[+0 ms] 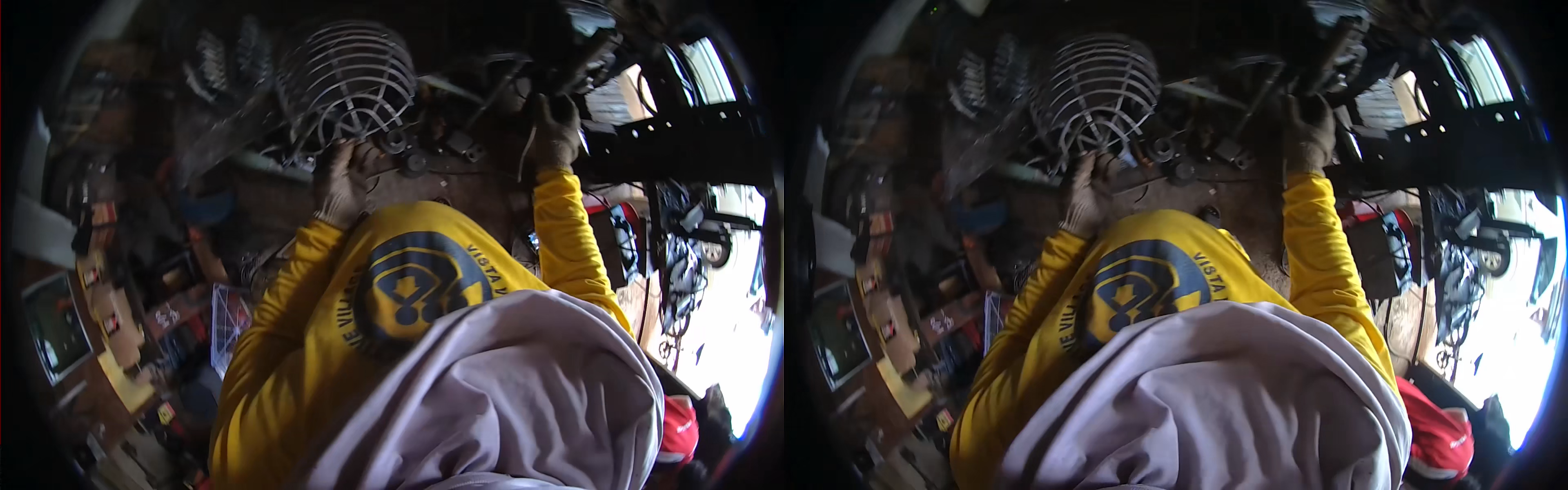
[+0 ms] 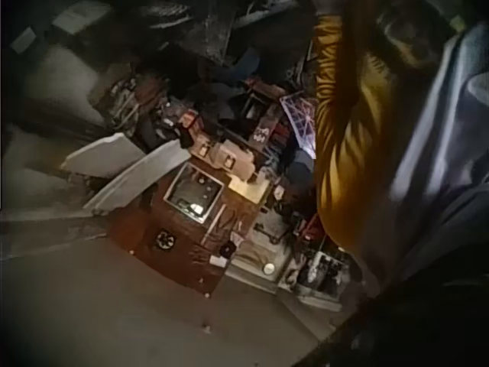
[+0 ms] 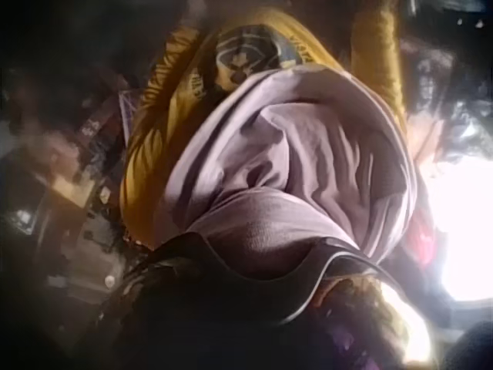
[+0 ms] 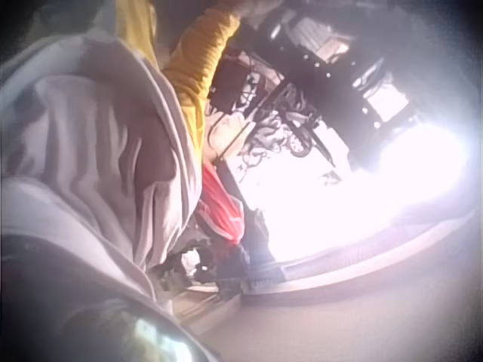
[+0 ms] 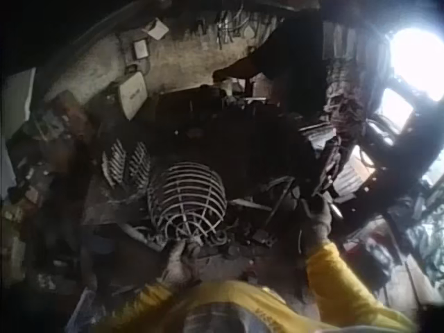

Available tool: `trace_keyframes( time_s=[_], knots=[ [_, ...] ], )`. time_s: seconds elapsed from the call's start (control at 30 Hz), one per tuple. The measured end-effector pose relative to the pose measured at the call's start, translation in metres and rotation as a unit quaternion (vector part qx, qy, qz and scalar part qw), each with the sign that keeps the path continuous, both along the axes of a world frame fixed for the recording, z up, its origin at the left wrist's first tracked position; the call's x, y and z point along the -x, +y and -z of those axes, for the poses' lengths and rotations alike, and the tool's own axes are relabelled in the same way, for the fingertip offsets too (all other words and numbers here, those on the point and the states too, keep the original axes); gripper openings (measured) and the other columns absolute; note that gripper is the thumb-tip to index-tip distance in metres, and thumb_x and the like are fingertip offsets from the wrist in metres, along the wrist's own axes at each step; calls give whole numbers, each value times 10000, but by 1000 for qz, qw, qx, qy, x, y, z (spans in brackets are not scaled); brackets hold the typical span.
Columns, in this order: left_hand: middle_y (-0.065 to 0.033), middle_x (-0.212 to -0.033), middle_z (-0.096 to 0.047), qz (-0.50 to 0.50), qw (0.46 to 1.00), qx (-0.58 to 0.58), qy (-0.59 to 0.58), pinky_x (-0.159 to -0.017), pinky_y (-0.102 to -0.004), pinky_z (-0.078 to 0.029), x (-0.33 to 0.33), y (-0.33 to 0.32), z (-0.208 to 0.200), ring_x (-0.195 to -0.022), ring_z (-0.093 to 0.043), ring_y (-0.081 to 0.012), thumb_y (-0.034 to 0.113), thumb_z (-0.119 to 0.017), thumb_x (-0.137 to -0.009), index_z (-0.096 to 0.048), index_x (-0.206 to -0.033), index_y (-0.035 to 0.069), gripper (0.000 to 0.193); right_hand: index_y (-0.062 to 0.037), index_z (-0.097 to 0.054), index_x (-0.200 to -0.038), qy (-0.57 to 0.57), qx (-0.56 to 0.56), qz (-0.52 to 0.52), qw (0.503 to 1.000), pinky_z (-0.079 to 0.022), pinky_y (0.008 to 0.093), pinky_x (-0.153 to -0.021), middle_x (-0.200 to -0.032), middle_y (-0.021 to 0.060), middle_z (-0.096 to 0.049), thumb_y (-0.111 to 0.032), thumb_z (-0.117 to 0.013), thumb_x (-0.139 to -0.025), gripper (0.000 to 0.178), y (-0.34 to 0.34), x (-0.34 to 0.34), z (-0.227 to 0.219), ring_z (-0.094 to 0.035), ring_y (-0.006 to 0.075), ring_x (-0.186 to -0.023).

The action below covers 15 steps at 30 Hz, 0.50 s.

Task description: The person aligns metal tubes into a wire cage frame and then joins the components together using a welding torch.

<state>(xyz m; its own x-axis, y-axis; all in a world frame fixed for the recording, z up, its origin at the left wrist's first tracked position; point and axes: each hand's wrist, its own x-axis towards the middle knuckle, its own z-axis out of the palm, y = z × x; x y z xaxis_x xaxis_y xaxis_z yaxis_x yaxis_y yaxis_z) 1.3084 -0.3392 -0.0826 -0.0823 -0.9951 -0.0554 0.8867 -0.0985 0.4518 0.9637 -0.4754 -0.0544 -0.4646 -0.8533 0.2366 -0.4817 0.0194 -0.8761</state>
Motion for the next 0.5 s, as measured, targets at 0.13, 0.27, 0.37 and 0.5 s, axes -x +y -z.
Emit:
trace_keyframes(
  time_s=[0.13,0.27,0.37,0.5],
  knots=[
    [-60,-1008,-617,-106,987,-124,-11,-859,-328,-526,6,3,1,-925,-604,-168,171,-602,-958,-586,-1009,60,124,-50,-657,-1132,98,-63,-39,992,-500,416,-847,-1075,154,-689,-403,-751,-756,525,-12,-3,-21,-656,315,-1005],
    [-70,-1029,-624,-101,987,-125,-27,-892,-331,-531,1,5,11,-945,-618,-179,173,-602,-957,-590,-1025,50,141,-16,-704,-954,146,25,25,989,-511,434,-750,-901,181,-706,-408,-725,-760,437,-20,-8,-11,-683,332,-877],
    [-83,-1043,-626,-112,983,-143,-32,-903,-340,-535,6,4,5,-963,-628,-186,174,-604,-955,-592,-1040,42,158,-7,-719,-909,127,14,-18,992,-509,398,-690,-808,161,-712,-375,-740,-758,398,-28,1,-8,-696,299,-785],
    [-92,-1056,-628,-99,987,-129,-13,-896,-335,-538,5,4,0,-971,-630,-186,149,-583,-964,-594,-1056,36,147,-12,-729,-929,148,8,-9,989,-513,377,-668,-784,153,-716,-384,-767,-737,421,-27,-5,-18,-705,290,-753]
  ],
)
